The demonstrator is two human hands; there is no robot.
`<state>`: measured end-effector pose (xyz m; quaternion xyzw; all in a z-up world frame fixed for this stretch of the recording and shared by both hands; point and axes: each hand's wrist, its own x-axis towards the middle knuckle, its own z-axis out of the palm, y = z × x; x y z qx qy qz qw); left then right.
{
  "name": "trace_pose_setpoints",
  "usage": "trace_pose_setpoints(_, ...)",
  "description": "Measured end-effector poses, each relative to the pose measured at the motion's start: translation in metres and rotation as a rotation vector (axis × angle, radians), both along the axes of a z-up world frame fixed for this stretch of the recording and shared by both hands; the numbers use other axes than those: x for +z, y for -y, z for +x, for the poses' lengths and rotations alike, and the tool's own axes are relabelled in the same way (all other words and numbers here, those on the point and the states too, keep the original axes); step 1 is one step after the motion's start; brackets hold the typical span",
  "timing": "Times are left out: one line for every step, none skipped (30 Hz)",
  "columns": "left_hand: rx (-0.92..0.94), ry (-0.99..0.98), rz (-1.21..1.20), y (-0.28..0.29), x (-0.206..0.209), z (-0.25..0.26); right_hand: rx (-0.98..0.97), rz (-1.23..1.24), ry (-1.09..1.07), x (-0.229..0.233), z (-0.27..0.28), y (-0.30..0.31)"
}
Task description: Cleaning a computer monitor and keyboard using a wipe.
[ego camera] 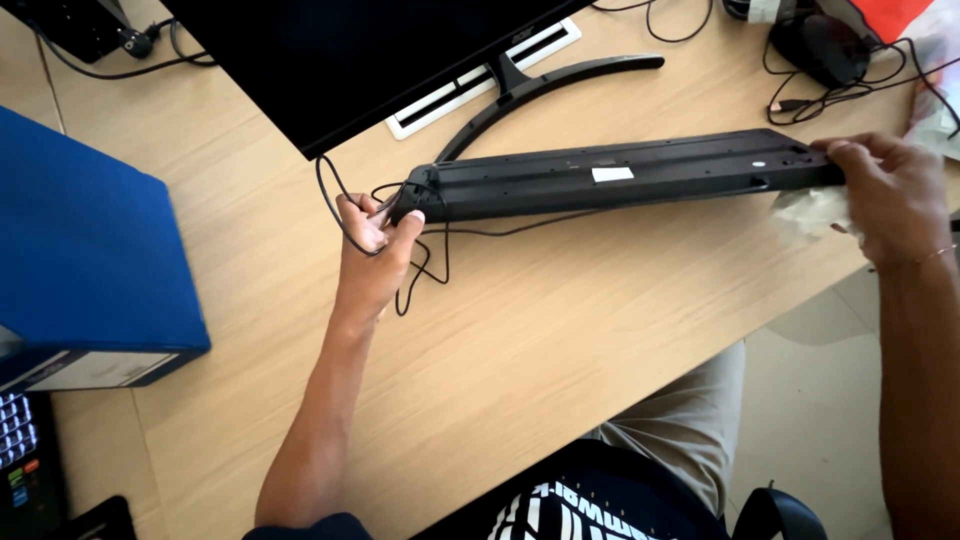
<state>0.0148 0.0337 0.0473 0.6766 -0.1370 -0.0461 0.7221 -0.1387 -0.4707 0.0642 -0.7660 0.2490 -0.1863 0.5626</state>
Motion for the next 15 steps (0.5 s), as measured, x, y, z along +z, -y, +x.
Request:
trace_pose_setpoints(-0.006,0.001,-0.003,0.000,0.001,-0.001,0.017,0.011,0.045,-0.001,0.000,0.000)
trace_pose_setpoints(-0.005,0.001,-0.003,0.000,0.010,-0.005,0.019,0.012,0.045,-0.003,0.001,0.006)
trace_pose_setpoints(-0.010,0.020,-0.005,0.001,0.019,-0.009,-0.013,-0.051,0.027,-0.005,0.001,0.012)
trace_pose_setpoints(-0.013,0.040,-0.009,0.001,0.029,-0.014,-0.043,-0.114,0.009,-0.006,0.002,0.018)
trace_pose_setpoints(-0.010,0.040,-0.009,0.001,0.033,-0.015,-0.040,-0.114,0.010,-0.005,0.003,0.019)
trace_pose_setpoints(-0.016,0.059,-0.025,-0.001,0.038,-0.017,-0.081,-0.191,-0.043,-0.003,0.005,0.020)
trace_pose_setpoints(-0.022,0.079,-0.041,-0.002,0.043,-0.018,-0.123,-0.268,-0.095,-0.001,0.007,0.021)
trace_pose_setpoints(-0.017,0.079,-0.039,-0.002,0.048,-0.020,-0.119,-0.267,-0.095,0.007,0.009,0.014)
trace_pose_setpoints(0.000,0.076,-0.024,-0.002,0.052,-0.022,-0.113,-0.275,-0.091,0.015,0.011,0.007)
trace_pose_setpoints(0.019,0.072,-0.010,-0.002,0.056,-0.024,-0.106,-0.283,-0.088,0.023,0.013,0.000)
trace_pose_setpoints(0.024,0.071,-0.009,-0.002,0.058,-0.025,-0.101,-0.282,-0.088,0.012,0.018,0.017)
trace_pose_setpoints(0.050,0.059,0.044,-0.002,0.060,-0.026,-0.093,-0.316,-0.142,-0.001,0.023,0.035)
trace_pose_setpoints(0.076,0.047,0.096,-0.003,0.061,-0.028,-0.086,-0.351,-0.196,-0.013,0.028,0.052)
trace_pose_setpoints(0.080,0.045,0.097,-0.003,0.060,-0.027,-0.081,-0.350,-0.198,-0.063,0.018,0.109)
trace_pose_setpoints(0.085,0.047,0.135,-0.004,0.058,-0.026,0.004,-0.413,-0.124,-0.101,0.027,0.154)
